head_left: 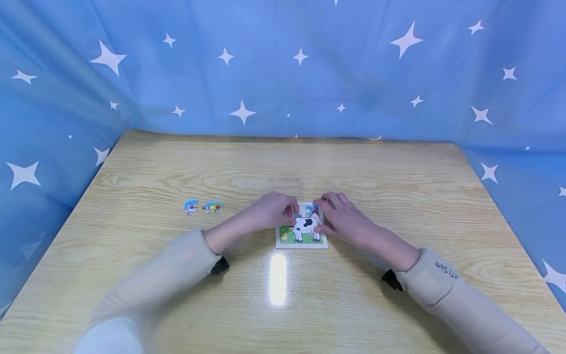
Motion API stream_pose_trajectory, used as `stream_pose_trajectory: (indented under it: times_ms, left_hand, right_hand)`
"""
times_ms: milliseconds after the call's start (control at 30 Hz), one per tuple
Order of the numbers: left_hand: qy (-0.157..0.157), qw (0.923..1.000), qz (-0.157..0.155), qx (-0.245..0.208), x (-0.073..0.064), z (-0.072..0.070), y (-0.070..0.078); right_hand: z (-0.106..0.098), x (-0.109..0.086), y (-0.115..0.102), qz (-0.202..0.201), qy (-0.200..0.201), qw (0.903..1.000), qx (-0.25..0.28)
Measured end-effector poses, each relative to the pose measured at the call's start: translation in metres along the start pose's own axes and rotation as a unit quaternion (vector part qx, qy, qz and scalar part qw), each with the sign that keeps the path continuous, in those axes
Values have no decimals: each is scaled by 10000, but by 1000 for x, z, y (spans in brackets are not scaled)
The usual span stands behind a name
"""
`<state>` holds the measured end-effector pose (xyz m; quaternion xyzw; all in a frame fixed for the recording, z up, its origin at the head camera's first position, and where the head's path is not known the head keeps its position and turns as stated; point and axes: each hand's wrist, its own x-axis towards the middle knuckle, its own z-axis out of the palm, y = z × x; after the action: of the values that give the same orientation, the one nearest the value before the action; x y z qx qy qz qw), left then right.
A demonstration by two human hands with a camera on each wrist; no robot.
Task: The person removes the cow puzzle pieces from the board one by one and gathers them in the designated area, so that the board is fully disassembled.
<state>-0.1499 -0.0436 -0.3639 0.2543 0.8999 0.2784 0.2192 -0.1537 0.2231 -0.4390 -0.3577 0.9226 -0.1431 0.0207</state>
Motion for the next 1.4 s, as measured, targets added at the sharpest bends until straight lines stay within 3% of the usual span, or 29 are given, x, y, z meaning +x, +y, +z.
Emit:
stream_pose_trajectory:
  times_ms: [200, 567, 933, 1200, 1400]
  left_hand:
    - [84, 9997, 7, -250, 6, 3, 3]
    - [25, 9997, 83, 237, 15, 8, 9]
    - [-8, 9998, 72, 193, 21, 13, 11]
    - [60, 9999, 45, 122, 22, 16, 13]
    - [62, 10000, 28, -72, 25, 15, 13]
  right_hand:
    - [-6, -1, -7, 42, -56, 10000, 16]
    - [13, 1, 14, -5, -148, 9989, -444]
    - [-8, -4, -8, -120, -18, 9999, -97]
    - [-7, -2, -8, -104, 0, 9999, 69]
    - [-33, -2, -34, 8, -161, 9999, -40]
